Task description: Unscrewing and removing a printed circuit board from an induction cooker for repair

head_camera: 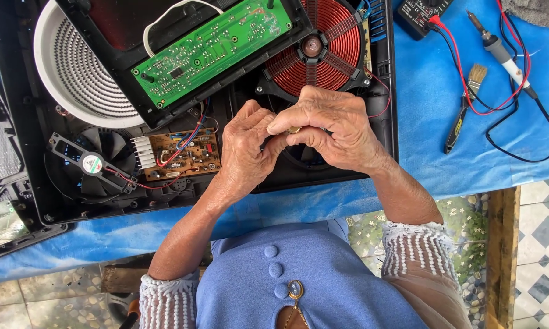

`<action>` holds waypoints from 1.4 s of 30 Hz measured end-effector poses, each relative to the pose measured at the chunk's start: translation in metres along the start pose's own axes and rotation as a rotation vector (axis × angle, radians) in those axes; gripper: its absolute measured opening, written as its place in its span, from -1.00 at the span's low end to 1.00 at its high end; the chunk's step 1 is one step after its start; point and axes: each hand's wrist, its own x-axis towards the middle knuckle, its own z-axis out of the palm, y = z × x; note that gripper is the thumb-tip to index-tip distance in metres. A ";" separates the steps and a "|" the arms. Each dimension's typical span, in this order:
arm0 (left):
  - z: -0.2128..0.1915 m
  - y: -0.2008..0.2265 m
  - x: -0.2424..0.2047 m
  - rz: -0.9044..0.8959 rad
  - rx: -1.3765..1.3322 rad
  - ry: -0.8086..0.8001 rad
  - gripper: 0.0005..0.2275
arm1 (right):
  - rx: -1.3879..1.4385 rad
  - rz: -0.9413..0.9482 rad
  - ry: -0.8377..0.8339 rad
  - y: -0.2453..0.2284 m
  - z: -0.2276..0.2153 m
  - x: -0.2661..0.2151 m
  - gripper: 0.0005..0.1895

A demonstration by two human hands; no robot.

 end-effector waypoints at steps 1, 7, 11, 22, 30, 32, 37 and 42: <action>0.000 -0.001 -0.001 -0.011 -0.002 0.010 -0.85 | -0.002 -0.001 -0.006 -0.001 0.001 0.001 -0.90; 0.002 0.007 -0.001 -0.041 0.017 0.051 -0.76 | -0.085 -0.024 -0.038 -0.013 -0.001 0.004 -0.83; 0.003 0.004 0.001 -0.018 0.042 0.075 -0.74 | -0.165 -0.052 -0.034 -0.012 -0.001 0.004 -0.82; 0.008 0.008 0.005 -0.094 -0.024 0.098 -0.73 | -0.145 0.026 0.043 -0.006 0.006 -0.009 -0.85; -0.004 0.024 0.009 -0.102 0.001 0.094 -0.78 | -0.121 0.034 0.081 0.002 0.012 -0.013 -0.83; -0.009 0.031 0.012 -0.099 -0.033 0.032 -0.88 | -0.142 -0.004 0.104 0.001 0.012 -0.012 -0.83; -0.011 0.028 0.013 -0.058 -0.066 -0.002 -0.93 | -0.156 -0.012 0.124 0.005 0.011 -0.018 -0.83; -0.005 0.020 0.007 -0.012 -0.014 -0.003 -0.91 | -0.161 -0.032 0.141 0.004 0.013 -0.021 -0.82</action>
